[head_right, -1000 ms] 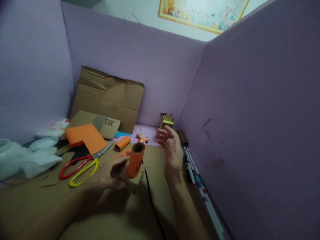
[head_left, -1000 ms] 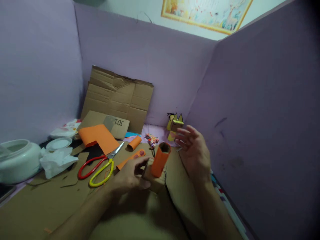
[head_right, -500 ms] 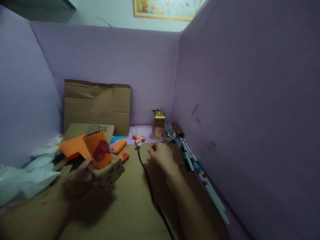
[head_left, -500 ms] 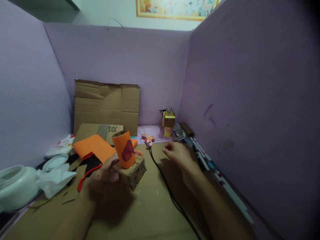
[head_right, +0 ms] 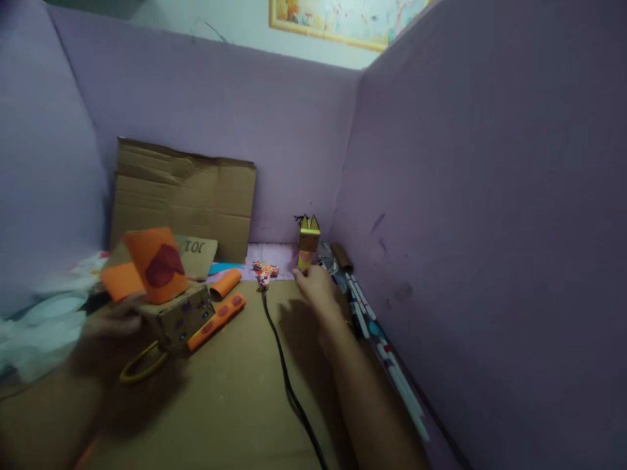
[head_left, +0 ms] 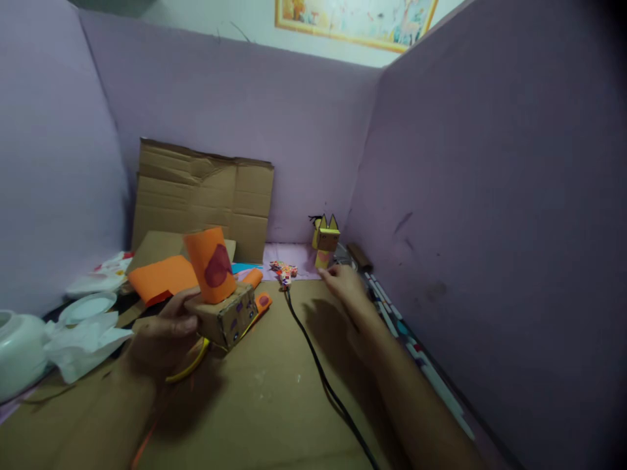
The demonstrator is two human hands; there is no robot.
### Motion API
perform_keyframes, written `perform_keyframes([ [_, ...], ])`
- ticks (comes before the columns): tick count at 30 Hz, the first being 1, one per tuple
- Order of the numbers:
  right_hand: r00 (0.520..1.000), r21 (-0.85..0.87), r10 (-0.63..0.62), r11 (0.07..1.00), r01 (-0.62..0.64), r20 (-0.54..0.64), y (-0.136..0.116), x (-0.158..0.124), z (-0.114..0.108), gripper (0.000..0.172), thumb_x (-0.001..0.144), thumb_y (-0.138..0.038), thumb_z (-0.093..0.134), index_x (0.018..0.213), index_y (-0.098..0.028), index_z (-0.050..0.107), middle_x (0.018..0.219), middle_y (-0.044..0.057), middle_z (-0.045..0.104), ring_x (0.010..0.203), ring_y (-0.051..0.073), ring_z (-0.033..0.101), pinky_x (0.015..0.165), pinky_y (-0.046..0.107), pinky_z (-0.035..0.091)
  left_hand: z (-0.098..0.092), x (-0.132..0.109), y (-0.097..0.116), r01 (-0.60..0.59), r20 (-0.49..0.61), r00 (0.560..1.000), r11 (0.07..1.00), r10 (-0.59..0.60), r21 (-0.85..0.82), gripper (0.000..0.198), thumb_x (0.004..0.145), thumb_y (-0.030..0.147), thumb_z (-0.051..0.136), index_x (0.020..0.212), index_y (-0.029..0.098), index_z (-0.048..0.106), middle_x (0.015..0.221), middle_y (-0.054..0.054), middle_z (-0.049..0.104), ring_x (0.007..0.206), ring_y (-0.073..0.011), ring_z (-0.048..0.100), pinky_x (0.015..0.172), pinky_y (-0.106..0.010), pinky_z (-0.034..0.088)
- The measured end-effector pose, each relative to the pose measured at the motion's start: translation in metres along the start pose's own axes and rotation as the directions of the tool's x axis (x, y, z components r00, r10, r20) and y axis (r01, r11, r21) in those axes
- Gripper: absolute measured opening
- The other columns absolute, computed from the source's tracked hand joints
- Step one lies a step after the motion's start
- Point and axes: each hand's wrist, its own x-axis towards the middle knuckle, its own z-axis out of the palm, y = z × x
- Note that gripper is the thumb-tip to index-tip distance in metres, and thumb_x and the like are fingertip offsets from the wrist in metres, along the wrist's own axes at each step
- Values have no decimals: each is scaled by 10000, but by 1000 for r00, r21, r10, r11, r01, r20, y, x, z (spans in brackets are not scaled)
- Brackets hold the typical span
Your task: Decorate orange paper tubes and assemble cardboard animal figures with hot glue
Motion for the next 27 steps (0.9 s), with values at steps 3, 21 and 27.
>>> perform_keyframes([
  [3, 995, 12, -18, 1000, 17, 96, -40, 20, 33, 477, 861, -540, 519, 906, -117, 735, 986, 180, 720, 1005, 303, 650, 740, 309, 459, 2, -1, 2, 17, -31, 999, 993, -21, -116, 388, 522, 206, 739, 909, 197, 717, 875, -43, 742, 917, -323, 665, 732, -381, 548],
  [21, 963, 684, 0, 704, -192, 270, -56, 10, 34, 277, 896, -310, 588, 1095, -118, 586, 992, 80, 643, 797, 179, 637, 689, 336, 546, 23, -2, 8, 75, 156, 987, 959, -33, -273, 341, 531, 92, 712, 838, 231, 761, 809, -2, 762, 711, -208, 690, 638, -282, 537],
  [27, 980, 916, -168, 400, -30, 105, -9, -69, -1, 408, 719, -519, 667, 887, -156, 590, 516, -53, 467, 414, 89, 383, 353, 193, 291, 13, 1, -8, 70, 32, 997, 967, -64, -244, 381, 505, 88, 719, 865, 210, 752, 855, -28, 761, 786, -225, 679, 703, -301, 532],
])
